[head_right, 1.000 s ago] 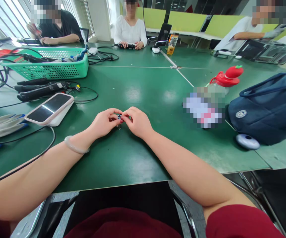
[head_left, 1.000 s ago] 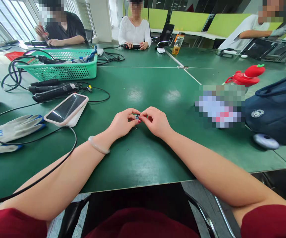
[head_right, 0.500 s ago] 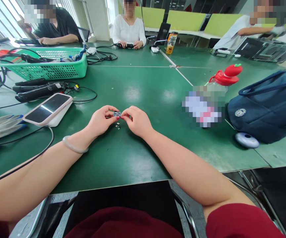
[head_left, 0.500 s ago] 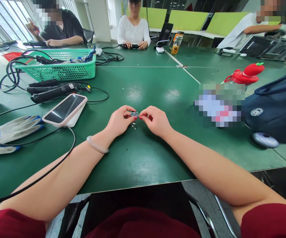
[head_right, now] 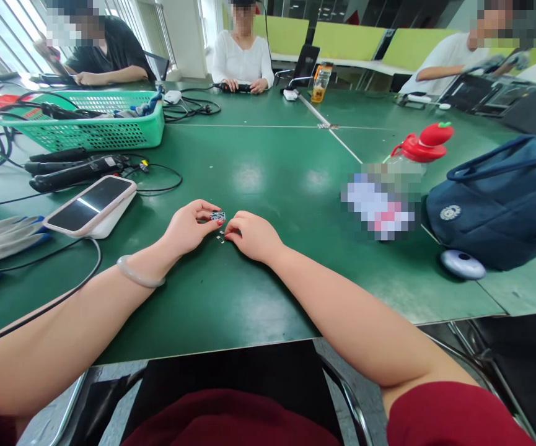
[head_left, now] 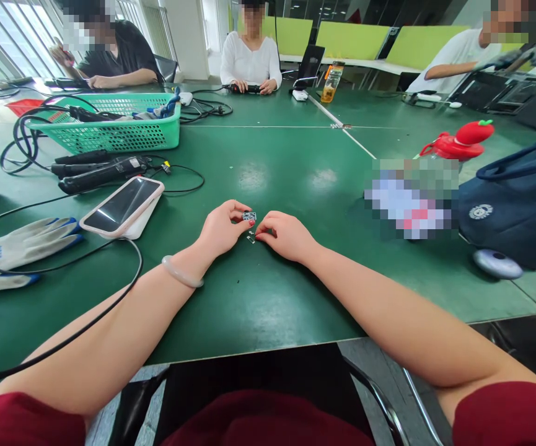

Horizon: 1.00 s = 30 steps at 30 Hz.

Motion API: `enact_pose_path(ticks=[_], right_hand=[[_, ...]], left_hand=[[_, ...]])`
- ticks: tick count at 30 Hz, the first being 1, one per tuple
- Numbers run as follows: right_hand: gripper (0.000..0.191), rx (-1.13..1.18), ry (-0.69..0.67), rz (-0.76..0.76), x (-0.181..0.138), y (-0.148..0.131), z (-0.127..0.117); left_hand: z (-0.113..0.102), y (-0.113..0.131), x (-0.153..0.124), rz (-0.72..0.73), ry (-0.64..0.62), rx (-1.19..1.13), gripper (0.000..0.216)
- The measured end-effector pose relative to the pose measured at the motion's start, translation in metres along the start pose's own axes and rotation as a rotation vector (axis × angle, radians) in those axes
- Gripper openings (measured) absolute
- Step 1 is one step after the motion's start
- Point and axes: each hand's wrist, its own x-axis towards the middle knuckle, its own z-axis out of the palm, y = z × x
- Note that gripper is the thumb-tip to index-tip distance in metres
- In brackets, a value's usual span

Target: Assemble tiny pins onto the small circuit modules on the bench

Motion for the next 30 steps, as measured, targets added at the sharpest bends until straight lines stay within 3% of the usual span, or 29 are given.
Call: enact_pose_path(ticks=[9, 20, 30], right_hand=[[0.008, 0.050, 0.316, -0.004, -0.002, -0.002, -0.008], [0.013, -0.013, 0.352, -0.050, -0.005, -0.005, -0.010], [0.019, -0.003, 0.385, -0.079, -0.007, -0.005, -0.010]], left_hand=[[0.000, 0.004, -0.004, 0.049, -0.011, -0.021, 0.030], [0.002, 0.014, -0.006, -0.003, -0.055, -0.330, 0.033], [0.002, 0.015, -0.008, -0.033, -0.135, -0.469, 0.033]])
